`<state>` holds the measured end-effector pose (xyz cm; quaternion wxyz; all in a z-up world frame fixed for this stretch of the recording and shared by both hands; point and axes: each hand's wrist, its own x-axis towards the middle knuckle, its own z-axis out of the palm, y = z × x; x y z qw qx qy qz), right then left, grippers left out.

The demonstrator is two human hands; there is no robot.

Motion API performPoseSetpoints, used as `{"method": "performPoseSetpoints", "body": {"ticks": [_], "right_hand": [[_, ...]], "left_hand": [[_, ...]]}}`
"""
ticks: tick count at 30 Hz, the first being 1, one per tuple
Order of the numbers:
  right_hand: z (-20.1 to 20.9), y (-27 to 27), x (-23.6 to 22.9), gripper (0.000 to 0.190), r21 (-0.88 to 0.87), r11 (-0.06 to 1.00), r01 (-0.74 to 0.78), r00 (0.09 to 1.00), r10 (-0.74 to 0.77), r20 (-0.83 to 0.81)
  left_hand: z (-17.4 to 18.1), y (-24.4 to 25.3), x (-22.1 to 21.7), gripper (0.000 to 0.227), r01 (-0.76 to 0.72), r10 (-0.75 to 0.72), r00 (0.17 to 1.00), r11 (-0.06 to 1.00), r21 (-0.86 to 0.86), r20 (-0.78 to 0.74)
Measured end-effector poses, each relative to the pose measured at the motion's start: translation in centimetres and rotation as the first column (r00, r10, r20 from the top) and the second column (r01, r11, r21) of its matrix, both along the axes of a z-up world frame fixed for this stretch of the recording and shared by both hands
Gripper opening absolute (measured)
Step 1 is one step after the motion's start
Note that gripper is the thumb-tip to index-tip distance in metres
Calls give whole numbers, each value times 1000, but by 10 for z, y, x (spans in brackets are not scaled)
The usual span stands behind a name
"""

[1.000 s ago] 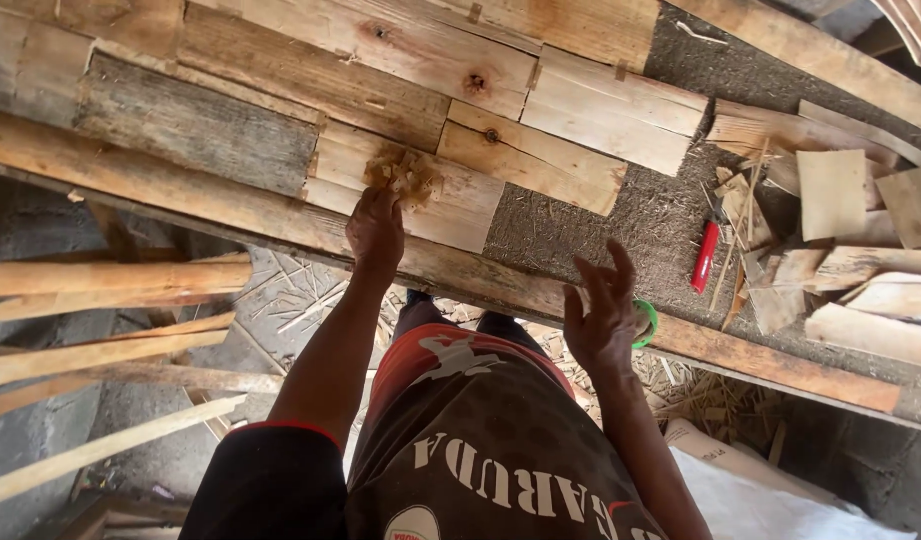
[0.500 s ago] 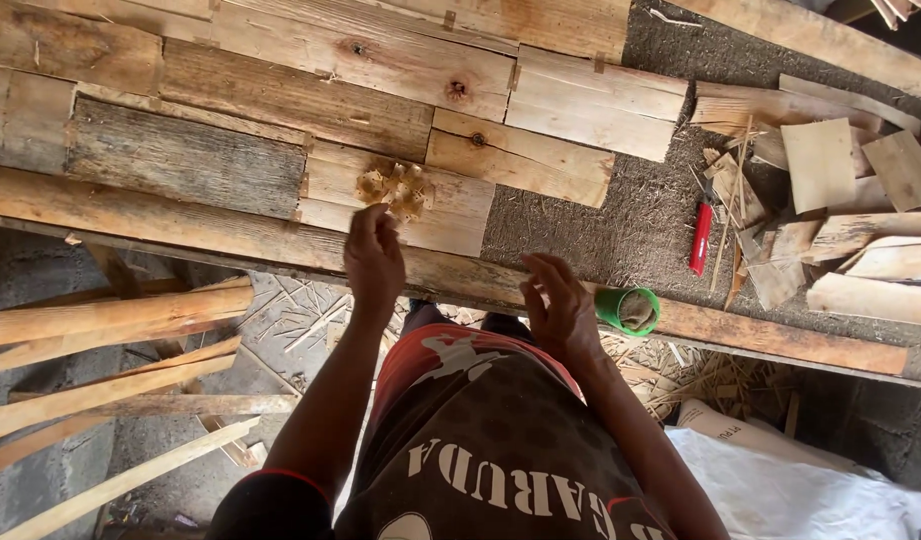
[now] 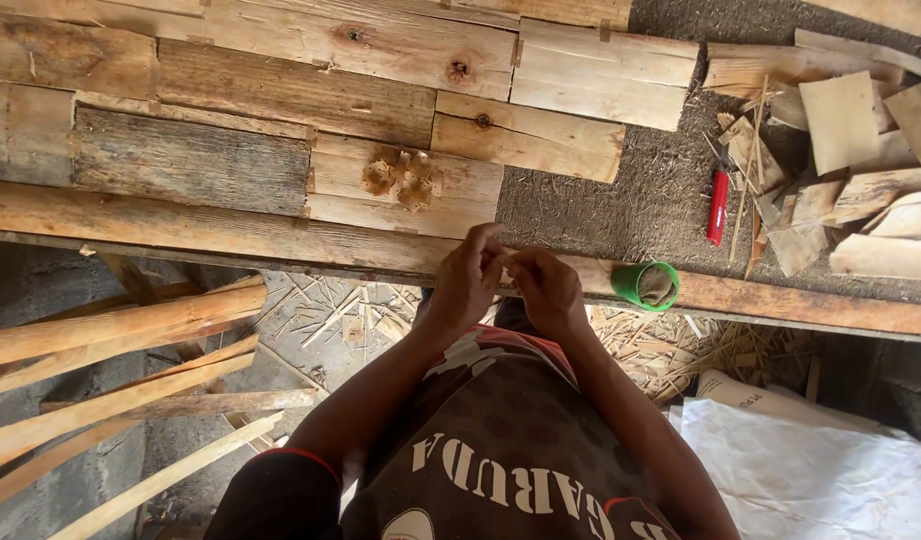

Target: Applying thin wooden panels or slats to a larger surface and trimming the edges with a utility knife.

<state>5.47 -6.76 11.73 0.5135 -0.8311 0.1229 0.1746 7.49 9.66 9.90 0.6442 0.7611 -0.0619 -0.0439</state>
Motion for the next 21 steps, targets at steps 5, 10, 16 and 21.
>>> {"method": "performPoseSetpoints", "body": {"ticks": [5,10,16,21], "right_hand": [[-12,-10,-21,16,-79,993,91,993,-84,82],[-14,-28,-23,12,13,980,201,979,-201,42],[-35,-67,-43,14,110,950,291,951,-300,78],[-18,-91,-64,13,133,922,363,925,-374,70]], "left_hand": [[5,-11,-8,37,143,-144,989,987,78,9],[10,-30,-11,25,82,-118,976,978,191,183],[8,-61,-18,10,143,-144,989,984,104,4],[-4,-105,-30,8,158,-160,985,987,-26,-61]]}}
